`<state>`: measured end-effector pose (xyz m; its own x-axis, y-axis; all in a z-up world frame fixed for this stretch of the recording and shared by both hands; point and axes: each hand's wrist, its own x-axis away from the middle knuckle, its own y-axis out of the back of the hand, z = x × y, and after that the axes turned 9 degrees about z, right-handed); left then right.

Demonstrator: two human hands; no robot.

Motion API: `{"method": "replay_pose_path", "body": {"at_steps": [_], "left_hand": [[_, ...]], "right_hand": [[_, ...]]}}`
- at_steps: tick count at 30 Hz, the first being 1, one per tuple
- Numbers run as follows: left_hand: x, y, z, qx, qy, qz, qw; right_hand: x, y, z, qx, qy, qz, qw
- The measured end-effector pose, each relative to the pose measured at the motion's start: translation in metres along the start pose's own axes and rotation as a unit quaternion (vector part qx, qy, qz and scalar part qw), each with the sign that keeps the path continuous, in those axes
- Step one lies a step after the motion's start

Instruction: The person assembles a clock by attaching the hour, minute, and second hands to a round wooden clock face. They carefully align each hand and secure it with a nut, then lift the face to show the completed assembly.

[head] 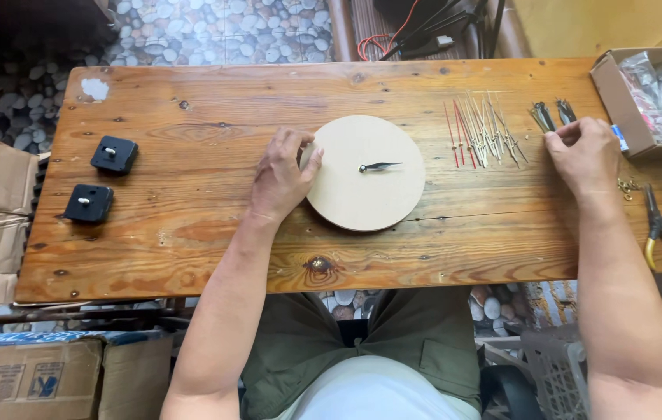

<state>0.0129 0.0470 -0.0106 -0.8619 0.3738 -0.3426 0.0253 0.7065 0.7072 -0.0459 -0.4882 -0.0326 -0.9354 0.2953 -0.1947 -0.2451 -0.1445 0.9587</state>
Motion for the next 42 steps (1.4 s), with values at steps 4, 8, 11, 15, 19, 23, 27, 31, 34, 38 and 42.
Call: {"method": "replay_pose_path", "body": {"at_steps": [4, 8, 11, 15, 19, 23, 27, 31, 34, 38, 42], "left_hand": [[0.000, 0.001, 0.000, 0.005, 0.006, 0.001, 1.000], [0.000, 0.000, 0.000, 0.003, -0.005, -0.007, 1.000], [-0.002, 0.001, -0.001, 0.004, -0.012, -0.010, 1.000], [0.000, 0.001, -0.002, 0.005, 0.000, -0.003, 1.000], [0.000, 0.003, -0.004, 0.002, 0.006, -0.001, 1.000], [0.000, 0.003, -0.003, 0.003, 0.003, -0.003, 1.000], [-0.001, 0.003, -0.003, -0.012, -0.012, -0.021, 1.000], [-0.003, 0.009, -0.020, -0.021, -0.051, -0.059, 0.997], [-0.002, 0.010, -0.035, 0.071, -0.101, -0.051, 0.991], [0.002, 0.011, -0.052, 0.210, -0.145, -0.013, 0.967], [0.002, 0.006, -0.049, 0.303, -0.128, 0.002, 0.944]], "right_hand": [[-0.001, 0.004, 0.001, 0.001, 0.019, 0.002, 1.000], [0.003, 0.010, 0.001, -0.051, -0.016, 0.015, 0.998], [-0.002, 0.005, -0.014, -0.069, 0.049, -0.037, 0.996], [0.001, 0.011, -0.016, -0.069, 0.082, -0.071, 0.992], [0.014, 0.036, 0.008, -0.075, 0.123, -0.108, 0.984], [0.027, 0.059, 0.055, -0.201, 0.140, -0.085, 0.966], [0.046, 0.075, 0.123, -0.382, 0.110, 0.004, 0.918], [0.074, 0.082, 0.200, -0.428, 0.069, 0.119, 0.893], [0.085, 0.053, 0.233, -0.519, 0.141, 0.117, 0.835], [0.104, 0.048, 0.279, -0.539, 0.187, 0.139, 0.809], [0.114, 0.040, 0.294, -0.525, 0.183, 0.155, 0.817]]}}
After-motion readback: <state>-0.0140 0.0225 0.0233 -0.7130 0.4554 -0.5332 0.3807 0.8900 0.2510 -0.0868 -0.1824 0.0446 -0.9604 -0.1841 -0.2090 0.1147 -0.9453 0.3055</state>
